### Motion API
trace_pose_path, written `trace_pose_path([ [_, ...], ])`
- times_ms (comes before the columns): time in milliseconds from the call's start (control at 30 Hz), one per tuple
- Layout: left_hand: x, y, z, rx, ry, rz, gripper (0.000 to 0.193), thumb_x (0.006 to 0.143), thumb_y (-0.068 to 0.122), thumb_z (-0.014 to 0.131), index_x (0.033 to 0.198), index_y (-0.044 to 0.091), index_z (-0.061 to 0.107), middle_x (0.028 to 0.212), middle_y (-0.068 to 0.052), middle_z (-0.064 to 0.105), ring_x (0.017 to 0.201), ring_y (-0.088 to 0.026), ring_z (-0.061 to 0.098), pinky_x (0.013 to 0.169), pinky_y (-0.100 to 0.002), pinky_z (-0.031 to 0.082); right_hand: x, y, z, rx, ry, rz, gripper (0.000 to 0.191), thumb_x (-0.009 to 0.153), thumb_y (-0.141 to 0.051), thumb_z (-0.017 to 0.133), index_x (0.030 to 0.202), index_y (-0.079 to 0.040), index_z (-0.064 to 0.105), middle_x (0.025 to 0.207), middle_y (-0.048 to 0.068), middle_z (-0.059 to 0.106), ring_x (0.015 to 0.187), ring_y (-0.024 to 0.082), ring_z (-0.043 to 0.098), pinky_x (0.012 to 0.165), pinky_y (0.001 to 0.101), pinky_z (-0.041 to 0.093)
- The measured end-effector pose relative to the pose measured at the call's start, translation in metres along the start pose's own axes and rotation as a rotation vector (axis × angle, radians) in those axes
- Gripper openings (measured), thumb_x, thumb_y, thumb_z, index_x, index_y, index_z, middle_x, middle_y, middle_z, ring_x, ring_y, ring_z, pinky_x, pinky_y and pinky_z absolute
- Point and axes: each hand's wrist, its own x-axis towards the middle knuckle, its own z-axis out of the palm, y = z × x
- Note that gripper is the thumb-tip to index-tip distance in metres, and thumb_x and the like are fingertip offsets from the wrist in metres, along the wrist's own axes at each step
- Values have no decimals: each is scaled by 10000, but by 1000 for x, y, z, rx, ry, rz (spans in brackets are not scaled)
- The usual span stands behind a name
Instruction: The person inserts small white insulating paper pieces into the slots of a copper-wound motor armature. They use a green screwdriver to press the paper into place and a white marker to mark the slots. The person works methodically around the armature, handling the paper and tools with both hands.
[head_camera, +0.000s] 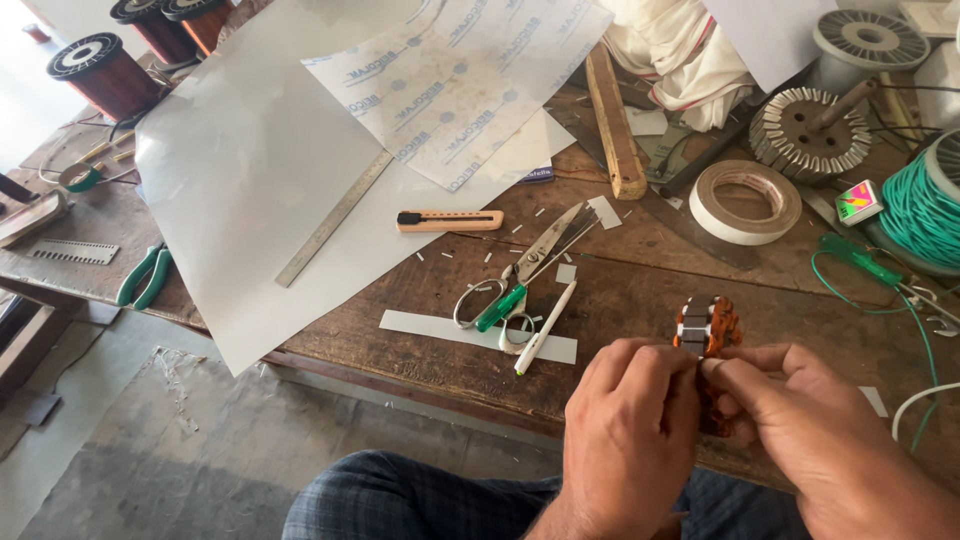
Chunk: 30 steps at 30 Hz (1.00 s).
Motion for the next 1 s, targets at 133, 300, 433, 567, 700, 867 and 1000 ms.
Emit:
trace_pose_path([
  [133, 2, -3, 0, -96, 10, -16, 123, 928, 25, 714, 1044, 61, 692, 1025, -92, 722, 972, -291, 724, 837, -371, 597, -8, -3, -2, 33, 11, 56, 224, 954, -190, 728, 1093, -28, 662, 846, 80, 674, 749, 152, 605, 671, 307, 467],
  [300, 10, -5, -3, -115, -32, 8, 127, 925, 23, 721, 1045, 61, 705, 1016, -91, 725, 955, -274, 727, 813, -354, 602, -14, -5, -4, -19, -26, 44, 287, 967, -151, 754, 1188, 0, 649, 878, 107, 695, 766, 164, 589, 664, 304, 452],
  [433, 12, -5, -9, -132, -95, -35, 117, 937, 28, 716, 1051, 54, 716, 1017, -90, 725, 925, -267, 735, 800, -345, 609, -10, -4, -5, 1, -52, 44, 304, 959, -142, 767, 1196, 1, 642, 866, 121, 692, 756, 178, 581, 667, 321, 464],
  [567, 10, -6, -11, -217, -27, -85, 117, 914, 17, 727, 1027, 42, 708, 1035, -88, 722, 909, -257, 756, 763, -330, 626, -7, -1, -6, -6, -52, 34, 292, 954, -134, 764, 1181, 15, 656, 875, 116, 696, 778, 179, 602, 683, 324, 475],
  [700, 1, -8, -11, -168, 2, -9, 144, 908, -12, 731, 1036, 53, 717, 1040, -90, 718, 929, -260, 750, 778, -336, 615, -10, -2, -6, 13, -57, 14, 285, 952, -135, 757, 1180, 6, 659, 891, 111, 703, 803, 181, 626, 697, 326, 487],
  [867, -3, -13, -9, -116, -40, 14, 185, 899, -37, 724, 1050, 70, 733, 1019, -87, 712, 907, -253, 734, 746, -338, 604, -15, -8, -1, 13, -15, 71, 254, 935, -196, 758, 1115, -25, 707, 865, 80, 683, 785, 158, 604, 699, 319, 464],
  [1000, -2, -14, -9, -154, -45, 38, 227, 906, -79, 681, 1075, 66, 722, 1051, -88, 712, 935, -246, 748, 763, -324, 622, -16, -9, 0, 23, -40, 55, 264, 937, -206, 747, 1124, -24, 702, 859, 81, 683, 775, 155, 603, 685, 314, 460],
])
